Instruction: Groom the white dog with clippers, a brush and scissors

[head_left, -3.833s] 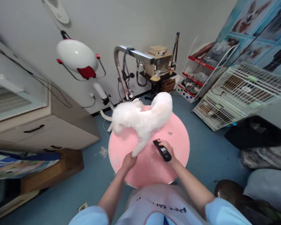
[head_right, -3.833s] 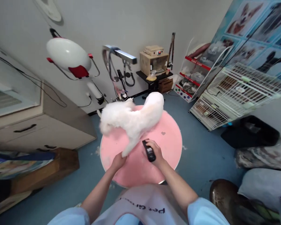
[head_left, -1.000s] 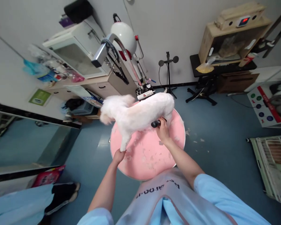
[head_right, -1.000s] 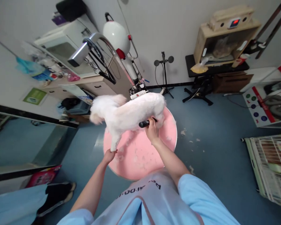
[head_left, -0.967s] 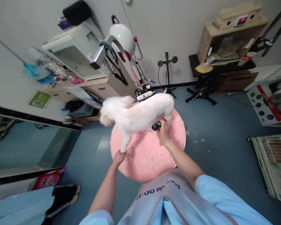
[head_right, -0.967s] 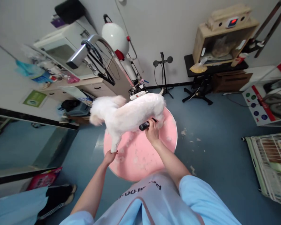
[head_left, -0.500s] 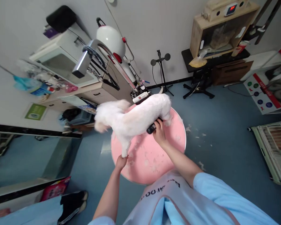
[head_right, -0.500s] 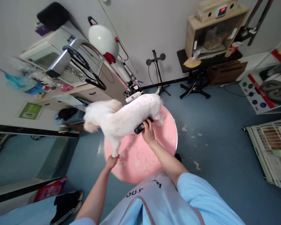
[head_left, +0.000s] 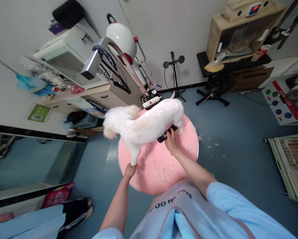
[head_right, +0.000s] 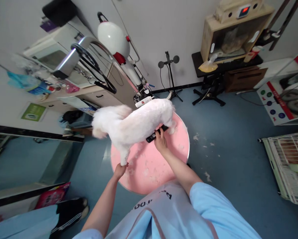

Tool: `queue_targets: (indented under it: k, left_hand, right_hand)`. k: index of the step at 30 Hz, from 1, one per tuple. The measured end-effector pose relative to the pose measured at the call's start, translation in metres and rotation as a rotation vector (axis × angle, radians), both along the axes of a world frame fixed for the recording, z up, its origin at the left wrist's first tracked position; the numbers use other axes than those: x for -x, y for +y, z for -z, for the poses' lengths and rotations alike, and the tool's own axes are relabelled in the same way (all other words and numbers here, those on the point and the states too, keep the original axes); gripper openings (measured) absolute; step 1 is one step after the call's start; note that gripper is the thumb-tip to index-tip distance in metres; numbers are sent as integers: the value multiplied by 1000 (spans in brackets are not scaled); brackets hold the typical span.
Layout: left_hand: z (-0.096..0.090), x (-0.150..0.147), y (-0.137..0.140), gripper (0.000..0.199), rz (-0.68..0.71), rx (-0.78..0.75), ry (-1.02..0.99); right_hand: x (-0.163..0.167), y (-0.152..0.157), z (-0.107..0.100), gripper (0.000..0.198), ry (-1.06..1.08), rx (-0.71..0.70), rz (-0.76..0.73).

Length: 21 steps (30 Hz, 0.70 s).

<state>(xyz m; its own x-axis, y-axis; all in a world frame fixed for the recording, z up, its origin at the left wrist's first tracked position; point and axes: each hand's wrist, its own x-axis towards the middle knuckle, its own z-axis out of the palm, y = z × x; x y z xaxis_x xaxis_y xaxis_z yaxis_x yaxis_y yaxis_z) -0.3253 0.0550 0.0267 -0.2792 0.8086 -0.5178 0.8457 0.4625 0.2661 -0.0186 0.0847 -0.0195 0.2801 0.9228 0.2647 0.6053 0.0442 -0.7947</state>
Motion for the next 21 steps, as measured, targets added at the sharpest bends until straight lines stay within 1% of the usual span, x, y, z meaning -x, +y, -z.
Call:
queue_targets:
  k: [4, 5, 9, 12, 15, 18, 20, 21]
  left_hand:
    - [4, -2, 0, 18, 0, 0, -15]
    - [5, -2, 0, 18, 2, 0, -19]
    - [9, -3, -1, 22, 5, -1, -15]
    - [11, -2, -1, 28, 8, -3, -8]
    - [14, -4, 0, 32, 13, 4, -8]
    - [18, -10, 3, 30, 1, 1, 2]
    - [21, -15, 3, 31, -32, -45, 16]
    - [24, -19, 2, 34, -67, -74, 23]
  right_hand:
    - [1, -15, 0, 55, -46, -40, -116]
    - [-1, -14, -1, 54, -51, -36, -112]
    - [-14, 6, -1, 53, -39, 46, 0]
    - [-23, 14, 4, 53, -34, 82, 19]
    - [-30, 2, 9, 53, -57, 88, -30]
    - [-38, -13, 8, 51, -107, 25, -118]
    - [-46, -15, 5, 50, -138, 9, -135]
    - [-50, -15, 4, 50, -149, 23, -130]
